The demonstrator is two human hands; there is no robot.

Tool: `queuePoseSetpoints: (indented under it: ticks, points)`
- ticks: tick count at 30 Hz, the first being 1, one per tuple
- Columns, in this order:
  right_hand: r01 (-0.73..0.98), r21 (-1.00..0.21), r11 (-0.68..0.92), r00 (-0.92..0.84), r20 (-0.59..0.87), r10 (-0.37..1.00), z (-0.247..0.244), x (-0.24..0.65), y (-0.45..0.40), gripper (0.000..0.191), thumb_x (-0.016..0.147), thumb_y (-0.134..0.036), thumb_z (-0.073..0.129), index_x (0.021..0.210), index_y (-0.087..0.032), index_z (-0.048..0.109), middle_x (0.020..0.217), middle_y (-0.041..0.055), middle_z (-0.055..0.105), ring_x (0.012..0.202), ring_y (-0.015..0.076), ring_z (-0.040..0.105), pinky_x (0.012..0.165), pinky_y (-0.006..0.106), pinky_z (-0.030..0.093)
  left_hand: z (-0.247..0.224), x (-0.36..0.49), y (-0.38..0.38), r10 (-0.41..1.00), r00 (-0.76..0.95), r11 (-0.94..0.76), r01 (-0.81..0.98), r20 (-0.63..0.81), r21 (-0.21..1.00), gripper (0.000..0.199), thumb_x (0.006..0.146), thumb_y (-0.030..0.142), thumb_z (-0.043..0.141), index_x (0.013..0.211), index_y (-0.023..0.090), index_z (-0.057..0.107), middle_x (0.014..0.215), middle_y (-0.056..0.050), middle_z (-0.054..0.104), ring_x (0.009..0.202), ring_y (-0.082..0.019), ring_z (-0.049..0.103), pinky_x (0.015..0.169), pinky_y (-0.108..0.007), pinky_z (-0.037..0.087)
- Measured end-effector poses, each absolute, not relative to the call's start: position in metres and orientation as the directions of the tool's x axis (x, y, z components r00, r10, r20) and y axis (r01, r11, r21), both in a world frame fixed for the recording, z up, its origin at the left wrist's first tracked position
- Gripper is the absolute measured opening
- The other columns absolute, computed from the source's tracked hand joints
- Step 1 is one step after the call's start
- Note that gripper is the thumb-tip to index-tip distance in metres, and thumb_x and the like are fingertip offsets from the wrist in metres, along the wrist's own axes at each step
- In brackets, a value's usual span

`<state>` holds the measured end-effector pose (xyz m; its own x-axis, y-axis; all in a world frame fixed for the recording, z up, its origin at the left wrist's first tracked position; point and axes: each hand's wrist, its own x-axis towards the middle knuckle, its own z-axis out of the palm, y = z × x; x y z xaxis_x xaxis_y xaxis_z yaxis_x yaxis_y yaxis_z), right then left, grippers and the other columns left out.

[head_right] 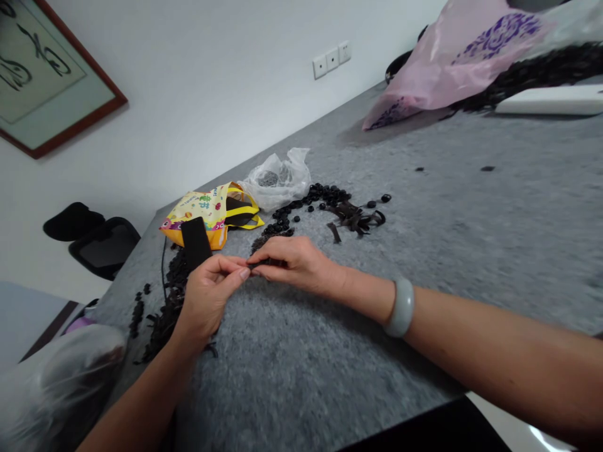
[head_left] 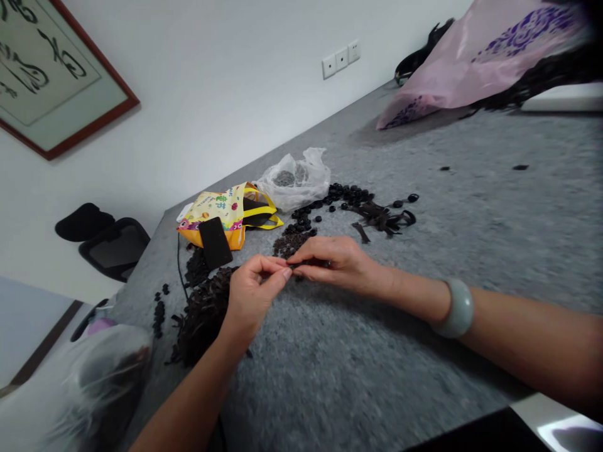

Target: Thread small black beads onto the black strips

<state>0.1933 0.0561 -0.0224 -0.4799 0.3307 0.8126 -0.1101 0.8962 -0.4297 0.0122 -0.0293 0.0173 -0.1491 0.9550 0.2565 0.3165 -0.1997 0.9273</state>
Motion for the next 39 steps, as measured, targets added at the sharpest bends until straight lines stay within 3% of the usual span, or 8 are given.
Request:
queuePoseSetpoints:
  ticks: [11, 28, 31, 34, 39]
  points:
    - [-0.120, -0.530, 0.839, -0.504, 0.761, 0.409, -0.020, 0.194, 0.056, 0.016, 0.094, -0.027, 0.068, 0.104, -0.017, 0.076, 0.085, 0.0037, 0.076, 0.077, 0.0119, 0.069, 0.069, 0.022, 0.053, 0.021, 0.013, -0.027, 0.994, -0.105, -0.041, -0.038, 0.037, 0.998, 0.017, 0.069, 0.022, 0.077, 0.062, 0.019, 0.061, 0.076, -0.002, 0.074, 0.070, -0.015, 0.069, 0.079, -0.033, 0.056]
    - [-0.184, -0.689, 0.701, -0.523, 0.672, 0.524, -0.022, 0.192, 0.055, 0.019, 0.090, -0.028, 0.072, 0.104, -0.017, 0.077, 0.084, 0.0036, 0.074, 0.074, 0.0115, 0.067, 0.065, 0.022, 0.052, 0.024, 0.012, -0.024, 0.996, -0.079, 0.019, -0.160, -0.032, 0.987, 0.022, 0.065, 0.019, 0.075, 0.058, 0.018, 0.054, 0.077, 0.000, 0.072, 0.072, -0.014, 0.069, 0.080, -0.033, 0.058]
    - [-0.235, -0.815, 0.530, -0.558, 0.559, 0.613, -0.021, 0.191, 0.053, 0.022, 0.089, -0.031, 0.073, 0.105, -0.015, 0.077, 0.079, 0.0027, 0.072, 0.064, 0.0093, 0.063, 0.057, 0.020, 0.050, 0.023, 0.012, -0.023, 0.997, -0.075, -0.002, -0.152, -0.009, 0.988, 0.022, 0.067, 0.021, 0.077, 0.062, 0.018, 0.055, 0.077, -0.001, 0.073, 0.071, -0.015, 0.070, 0.080, -0.034, 0.058]
    - [-0.297, -0.930, 0.215, -0.635, 0.360, 0.683, -0.021, 0.188, 0.052, 0.030, 0.089, -0.037, 0.073, 0.109, -0.015, 0.075, 0.078, 0.0019, 0.072, 0.060, 0.0081, 0.063, 0.053, 0.019, 0.052, 0.021, 0.008, -0.021, 0.993, -0.110, -0.061, -0.077, 0.052, 0.995, 0.022, 0.072, 0.023, 0.076, 0.068, 0.018, 0.056, 0.083, -0.001, 0.073, 0.071, -0.015, 0.072, 0.081, -0.034, 0.058]
    - [-0.355, -0.933, -0.060, -0.669, 0.209, 0.713, -0.027, 0.182, 0.055, 0.032, 0.081, -0.037, 0.082, 0.102, -0.015, 0.076, 0.077, 0.0016, 0.073, 0.061, 0.0080, 0.066, 0.053, 0.017, 0.056, 0.019, 0.003, -0.023, 0.967, -0.116, -0.211, 0.146, 0.228, 0.967, 0.016, 0.081, 0.026, 0.071, 0.076, 0.019, 0.058, 0.089, -0.003, 0.074, 0.073, -0.017, 0.074, 0.079, -0.033, 0.056]
